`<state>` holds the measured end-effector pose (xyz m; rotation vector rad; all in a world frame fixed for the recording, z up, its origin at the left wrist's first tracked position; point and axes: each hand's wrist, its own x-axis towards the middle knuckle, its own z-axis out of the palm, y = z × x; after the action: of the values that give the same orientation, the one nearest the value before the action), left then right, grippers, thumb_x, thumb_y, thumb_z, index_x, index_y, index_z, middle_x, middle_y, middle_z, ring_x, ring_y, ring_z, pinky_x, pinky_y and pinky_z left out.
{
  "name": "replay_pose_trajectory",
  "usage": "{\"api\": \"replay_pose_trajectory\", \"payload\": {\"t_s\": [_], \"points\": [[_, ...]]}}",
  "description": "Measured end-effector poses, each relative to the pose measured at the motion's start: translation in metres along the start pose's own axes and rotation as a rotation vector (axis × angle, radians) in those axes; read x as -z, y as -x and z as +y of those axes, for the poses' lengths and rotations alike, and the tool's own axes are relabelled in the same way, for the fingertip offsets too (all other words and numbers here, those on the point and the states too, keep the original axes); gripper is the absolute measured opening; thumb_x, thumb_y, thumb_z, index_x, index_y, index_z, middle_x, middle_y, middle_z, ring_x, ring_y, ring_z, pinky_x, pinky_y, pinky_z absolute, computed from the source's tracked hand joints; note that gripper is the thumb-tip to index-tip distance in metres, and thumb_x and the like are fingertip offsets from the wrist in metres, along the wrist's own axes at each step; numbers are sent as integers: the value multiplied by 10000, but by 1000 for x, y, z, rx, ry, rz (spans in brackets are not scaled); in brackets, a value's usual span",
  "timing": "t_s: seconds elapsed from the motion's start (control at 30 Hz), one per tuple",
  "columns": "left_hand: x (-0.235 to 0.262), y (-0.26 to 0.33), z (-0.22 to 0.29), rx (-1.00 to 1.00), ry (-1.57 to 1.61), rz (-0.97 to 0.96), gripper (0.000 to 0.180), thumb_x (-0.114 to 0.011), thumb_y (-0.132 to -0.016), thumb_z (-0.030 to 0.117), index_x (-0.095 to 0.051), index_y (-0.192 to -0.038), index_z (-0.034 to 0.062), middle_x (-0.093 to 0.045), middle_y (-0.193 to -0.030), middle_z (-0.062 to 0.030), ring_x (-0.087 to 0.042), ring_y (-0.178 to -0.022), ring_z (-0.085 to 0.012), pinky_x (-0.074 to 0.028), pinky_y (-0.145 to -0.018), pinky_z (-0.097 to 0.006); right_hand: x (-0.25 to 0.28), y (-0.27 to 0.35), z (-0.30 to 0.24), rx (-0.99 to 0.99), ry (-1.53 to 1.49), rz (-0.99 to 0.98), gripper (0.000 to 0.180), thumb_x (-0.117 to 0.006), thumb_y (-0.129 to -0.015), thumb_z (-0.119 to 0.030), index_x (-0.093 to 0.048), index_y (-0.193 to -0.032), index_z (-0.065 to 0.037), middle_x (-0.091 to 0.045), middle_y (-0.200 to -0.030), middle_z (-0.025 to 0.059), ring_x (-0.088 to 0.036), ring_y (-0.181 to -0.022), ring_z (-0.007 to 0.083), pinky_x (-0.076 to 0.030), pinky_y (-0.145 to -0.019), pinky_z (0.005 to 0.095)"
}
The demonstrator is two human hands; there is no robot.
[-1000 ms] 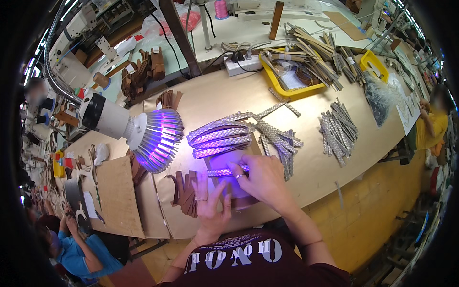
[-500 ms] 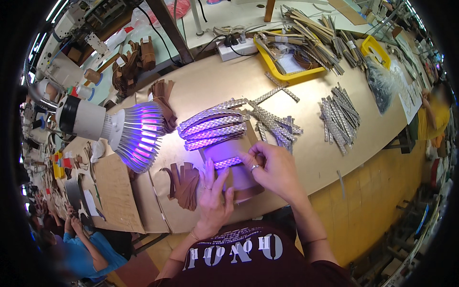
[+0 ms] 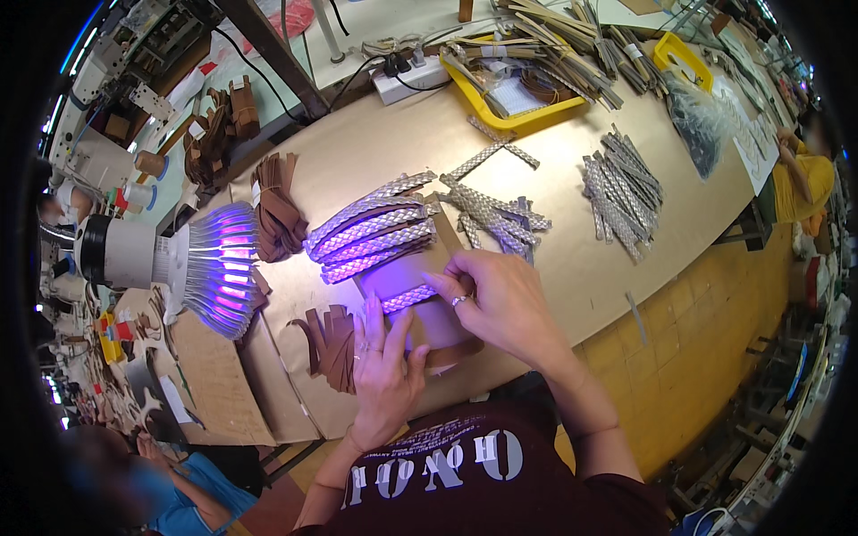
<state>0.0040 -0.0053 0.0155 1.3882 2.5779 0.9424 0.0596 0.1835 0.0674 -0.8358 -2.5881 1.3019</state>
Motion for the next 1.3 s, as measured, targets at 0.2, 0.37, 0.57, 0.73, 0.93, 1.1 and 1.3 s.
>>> {"api": "replay_pose_trajectory", "payload": {"t_s": [0.2, 0.37, 0.57, 0.73, 0.93, 1.1, 1.3], "points": [[6, -2, -1, -27, -25, -39, 486, -667, -901, 339, -598, -1287, 52, -404, -1429, -338, -457, -1287, -473, -349, -1094, -549, -11, 7, 9, -50, -9, 32, 298, -684, -898, -300, -655, -815, -16, -595, -622, 134, -573, -555, 292, -446, -544, 394], [7, -2, -3, -40, -39, -51, 489, -649, -913, 368, -610, -1276, 43, -433, -1398, -351, -464, -1280, -474, -346, -1096, -546, -14, 11, 9, -101, -33, 30, 284, -676, -904, -300, -655, -815, -31, -595, -614, 141, -601, -570, 329, -459, -553, 412], [8, -4, -4, -65, -43, -63, 528, -611, -931, 428, -609, -1277, 30, -455, -1372, -360, -449, -1299, -473, -356, -1087, -545, -20, 9, 14, -79, -57, 54, 272, -678, -907, -265, -647, -814, -11, -575, -613, 137, -526, -503, 260, -410, -506, 371], [12, -3, -6, -76, -52, -104, 548, -608, -929, 449, -603, -1284, 31, -438, -1388, -359, -437, -1314, -473, -366, -1076, -551, -19, 8, 13, -112, -58, 32, 315, -670, -906, -329, -640, -785, -40, -581, -592, 129, -591, -551, 331, -449, -542, 420], [7, 1, -13, -98, 26, -88, 588, -633, -908, 471, -598, -1282, 19, -430, -1395, -355, -425, -1325, -476, -363, -1081, -561, -18, 5, 14, -165, 1, -51, 329, -698, -897, -308, -594, -781, -18, -458, -519, 102, -439, -464, 212, -370, -485, 351], [-2, 7, -16, -80, 125, -28, 608, -664, -891, 452, -587, -1294, 4, -389, -1435, -350, -410, -1344, -467, -381, -1082, -515, -17, 3, 24, -284, -86, -160, 324, -691, -898, -349, -612, -816, -46, -560, -583, 86, -558, -522, 226, -427, -522, 366], [-6, 5, -16, -79, 167, 51, 600, -632, -907, 470, -588, -1318, 34, -392, -1444, -336, -414, -1335, -476, -388, -1078, -507, -34, 11, 27, -122, -241, 81, 256, -725, -882, -263, -638, -867, -23, -558, -632, 51, -493, -552, 130, -416, -545, 289]]}}
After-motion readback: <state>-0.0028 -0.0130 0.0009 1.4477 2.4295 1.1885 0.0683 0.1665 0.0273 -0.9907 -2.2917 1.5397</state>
